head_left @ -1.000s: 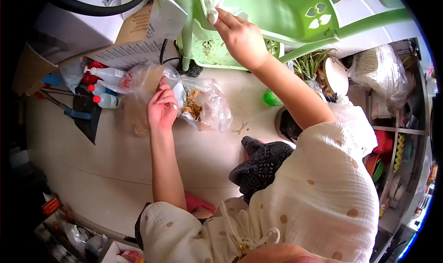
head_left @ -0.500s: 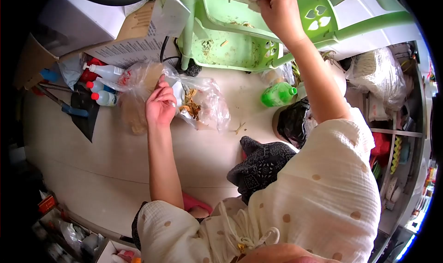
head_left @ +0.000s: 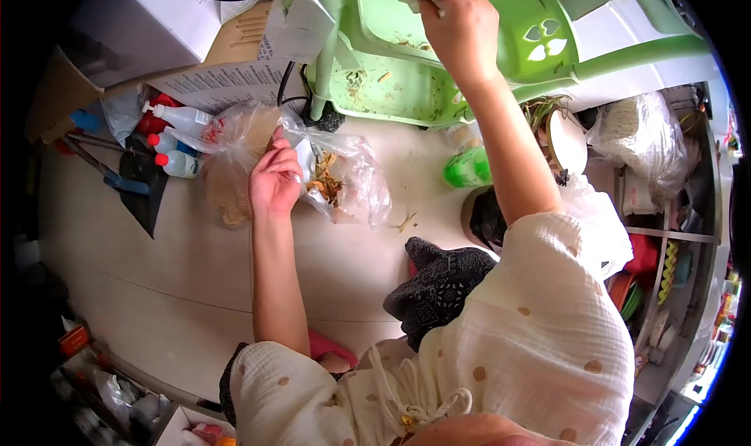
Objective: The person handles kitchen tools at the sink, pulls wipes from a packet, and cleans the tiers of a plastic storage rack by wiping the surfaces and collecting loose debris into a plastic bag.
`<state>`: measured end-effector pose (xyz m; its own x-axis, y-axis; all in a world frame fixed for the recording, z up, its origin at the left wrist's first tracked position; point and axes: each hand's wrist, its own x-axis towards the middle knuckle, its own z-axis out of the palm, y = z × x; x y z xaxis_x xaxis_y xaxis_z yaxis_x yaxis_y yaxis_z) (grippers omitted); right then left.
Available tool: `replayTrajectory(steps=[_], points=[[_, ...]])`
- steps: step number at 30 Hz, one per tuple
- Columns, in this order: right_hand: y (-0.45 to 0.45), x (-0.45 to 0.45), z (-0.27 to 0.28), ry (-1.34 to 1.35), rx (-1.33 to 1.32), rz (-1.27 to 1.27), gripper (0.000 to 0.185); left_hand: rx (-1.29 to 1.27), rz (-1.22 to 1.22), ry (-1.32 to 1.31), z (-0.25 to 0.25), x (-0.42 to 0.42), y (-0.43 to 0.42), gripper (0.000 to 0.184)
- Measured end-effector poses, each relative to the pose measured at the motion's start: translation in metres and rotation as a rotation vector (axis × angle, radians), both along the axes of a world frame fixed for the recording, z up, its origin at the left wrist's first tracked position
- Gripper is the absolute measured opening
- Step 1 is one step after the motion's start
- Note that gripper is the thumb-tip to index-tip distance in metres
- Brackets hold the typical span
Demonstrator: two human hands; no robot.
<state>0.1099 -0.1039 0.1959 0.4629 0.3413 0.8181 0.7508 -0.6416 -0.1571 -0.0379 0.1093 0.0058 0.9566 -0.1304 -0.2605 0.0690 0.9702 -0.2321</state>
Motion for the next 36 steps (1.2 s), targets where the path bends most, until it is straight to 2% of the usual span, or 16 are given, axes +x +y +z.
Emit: replayTrajectory(steps=[3,6,7,10,12,14,17,22,26,31,32,34,35,36], points=[[0.008,-0.015,-0.002,-0.047,0.029,0.019,0.019,-0.008,-0.008,-0.013,-0.002,0.001,0.000,0.025],[0.026,-0.013,-0.012,0.015,0.288,0.149,0.017,0.004,0.005,0.002,-0.002,0.000,0.000,0.027],[0.033,-0.019,-0.016,0.098,0.346,0.133,0.021,0.022,0.016,0.014,-0.002,-0.001,-0.001,0.028],[0.058,-0.028,-0.037,0.040,0.345,0.130,0.035,0.004,0.011,0.023,0.002,-0.002,-0.001,0.027],[0.062,-0.017,-0.058,0.009,0.354,0.159,0.037,-0.017,0.011,0.004,0.001,-0.002,0.001,0.026],[0.059,-0.018,-0.060,-0.050,0.276,0.162,0.038,-0.024,0.019,-0.029,-0.002,-0.002,0.000,0.027],[0.047,-0.021,-0.073,0.007,0.168,0.162,0.049,0.004,0.026,-0.012,0.002,0.000,-0.002,0.028],[0.023,-0.017,-0.099,-0.092,-0.105,0.097,0.047,0.003,0.024,-0.033,-0.002,0.000,-0.002,0.028],[-0.006,-0.015,-0.084,-0.150,-0.366,0.119,0.043,-0.040,-0.015,-0.071,-0.004,-0.001,0.000,0.028],[-0.048,0.002,-0.048,0.075,-0.583,0.234,0.045,0.032,0.026,-0.059,-0.003,-0.004,-0.006,0.030],[-0.053,0.007,-0.037,0.163,-0.589,0.258,0.045,0.045,0.024,-0.080,-0.006,-0.003,-0.007,0.030],[-0.053,0.019,-0.020,0.361,-0.292,0.253,0.041,0.039,0.000,-0.094,-0.005,0.000,-0.010,0.031],[-0.054,0.031,-0.016,0.277,-0.226,0.279,0.039,0.021,-0.023,-0.084,-0.001,0.001,-0.012,0.031],[-0.061,0.046,-0.016,0.334,-0.195,0.188,0.038,0.004,-0.047,-0.077,0.006,0.002,-0.016,0.031]])
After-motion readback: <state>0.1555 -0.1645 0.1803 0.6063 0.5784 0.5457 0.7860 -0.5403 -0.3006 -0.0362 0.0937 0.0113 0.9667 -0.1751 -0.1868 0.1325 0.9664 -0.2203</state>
